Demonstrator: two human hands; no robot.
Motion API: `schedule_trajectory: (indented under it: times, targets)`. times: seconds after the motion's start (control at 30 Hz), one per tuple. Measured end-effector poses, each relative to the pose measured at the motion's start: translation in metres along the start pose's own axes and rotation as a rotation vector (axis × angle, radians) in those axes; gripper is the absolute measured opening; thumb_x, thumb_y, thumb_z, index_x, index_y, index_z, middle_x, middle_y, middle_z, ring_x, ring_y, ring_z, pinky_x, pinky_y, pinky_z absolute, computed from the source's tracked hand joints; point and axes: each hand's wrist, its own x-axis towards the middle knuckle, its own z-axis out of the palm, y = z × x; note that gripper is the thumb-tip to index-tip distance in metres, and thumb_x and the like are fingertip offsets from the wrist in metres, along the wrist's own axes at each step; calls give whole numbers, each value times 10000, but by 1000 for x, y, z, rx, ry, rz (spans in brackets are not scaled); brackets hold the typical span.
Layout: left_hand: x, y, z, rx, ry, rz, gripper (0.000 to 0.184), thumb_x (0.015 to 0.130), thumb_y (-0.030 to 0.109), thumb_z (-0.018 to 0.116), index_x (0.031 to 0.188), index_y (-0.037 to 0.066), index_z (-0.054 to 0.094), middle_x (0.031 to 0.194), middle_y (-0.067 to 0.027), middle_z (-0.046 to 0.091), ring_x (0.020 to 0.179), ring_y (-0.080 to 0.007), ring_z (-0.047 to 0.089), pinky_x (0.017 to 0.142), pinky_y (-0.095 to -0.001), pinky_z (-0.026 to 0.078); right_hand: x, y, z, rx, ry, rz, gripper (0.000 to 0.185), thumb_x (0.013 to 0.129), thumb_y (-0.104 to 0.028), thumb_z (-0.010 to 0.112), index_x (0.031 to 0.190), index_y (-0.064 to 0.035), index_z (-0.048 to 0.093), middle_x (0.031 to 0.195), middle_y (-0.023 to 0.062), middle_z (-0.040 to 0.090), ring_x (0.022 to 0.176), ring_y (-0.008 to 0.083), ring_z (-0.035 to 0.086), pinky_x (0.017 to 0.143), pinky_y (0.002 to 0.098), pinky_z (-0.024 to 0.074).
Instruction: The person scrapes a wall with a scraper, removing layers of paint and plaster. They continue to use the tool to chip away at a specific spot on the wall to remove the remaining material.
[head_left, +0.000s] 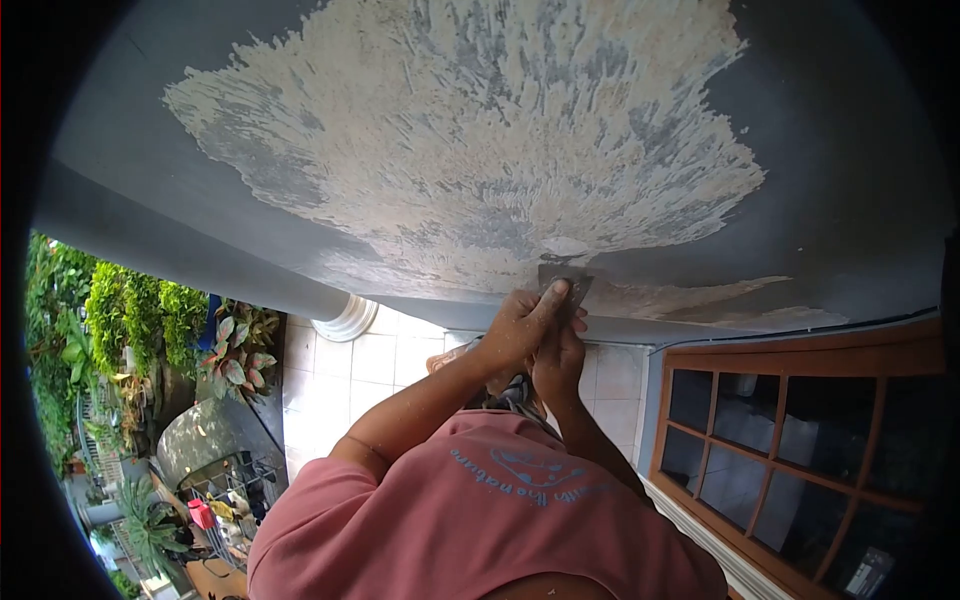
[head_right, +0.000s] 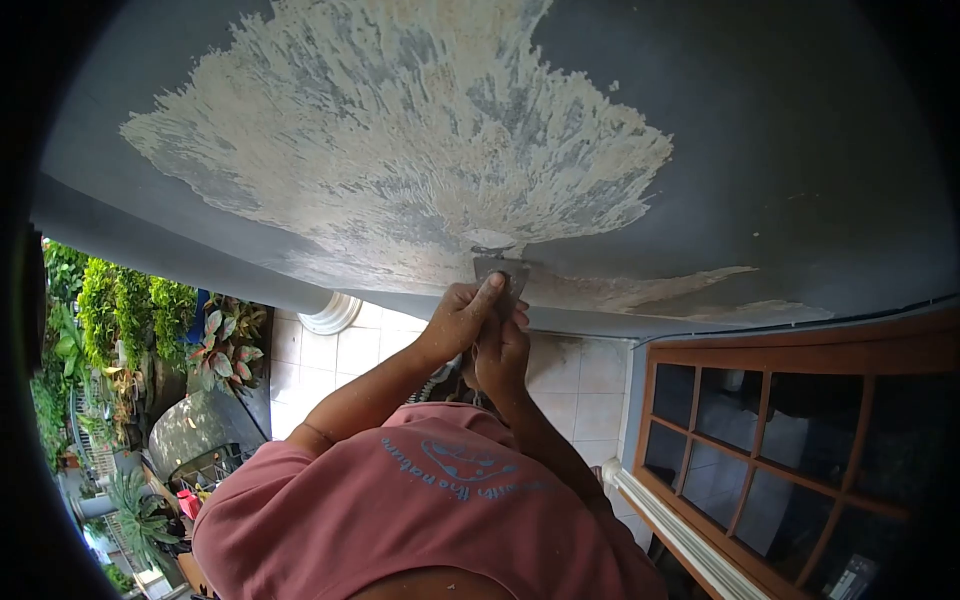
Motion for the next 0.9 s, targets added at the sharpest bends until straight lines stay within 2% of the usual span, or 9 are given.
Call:
schedule_trajectory:
  times: [0.17,0.27,0.4,0.5,0.6,0.63,0.8,0.83,0.9]
  targets:
    - [10,6,2,96,-70,53,613,957,500,452,873,-58,690,728,-92,680,637,-127,615,578,-243,501,15,-22,-5,-69,-70,-119,210,987,-154,454,909,3,569,654,-28,525,564,29,505,480,197,375]
    - [6,-4,2,55,-68,29,607,962,501,436,896,-44,695,746,-89,686,648,-129,619,591,-245,502,5,-3,-7,28,5,2,214,987,-159,454,893,-2,566,652,-28,523,565,32,508,480,198,373]
    - [4,10,2,132,-85,-20,594,973,483,420,897,-38,696,774,-92,690,666,-127,621,609,-250,505,5,6,-11,-58,-7,-48,214,986,-157,455,892,2,563,648,-27,521,559,36,503,477,205,371]
    - [14,2,1,142,-112,101,604,982,471,404,887,-52,691,776,-99,690,679,-123,620,631,-255,509,17,6,-15,-33,-49,-85,220,986,-156,453,885,6,562,644,-23,520,556,41,500,474,213,366]
    - [8,10,-2,154,-159,-23,592,986,453,410,886,-61,686,770,-99,690,694,-122,620,652,-257,510,11,4,-14,-76,-19,-107,241,986,-154,444,848,4,560,639,-18,519,550,48,496,469,220,357]
    - [8,9,0,150,-158,6,580,987,444,414,889,-58,687,772,-98,690,694,-121,620,649,-257,510,7,-5,-5,-102,35,-104,249,986,-152,441,831,3,558,637,-15,518,550,51,497,468,222,355]
    - [11,34,5,210,-189,79,525,992,400,433,885,-45,691,787,-96,692,696,-117,618,649,-260,509,22,-1,-12,-353,-25,-453,251,1011,-227,417,1085,-8,513,706,-28,509,558,29,480,457,187,354]
    - [12,34,5,188,-201,89,522,994,396,431,883,-42,692,784,-94,691,695,-114,615,647,-260,507,27,-8,-11,-381,-41,-510,255,1011,-224,416,1095,-2,510,703,-26,507,553,30,477,457,187,354]
    - [13,27,3,145,-221,107,516,997,388,427,878,-36,696,779,-89,689,694,-109,610,645,-258,503,29,-12,-7,-339,-5,-436,209,990,-176,421,1004,7,521,679,-3,516,544,62,493,463,215,364]
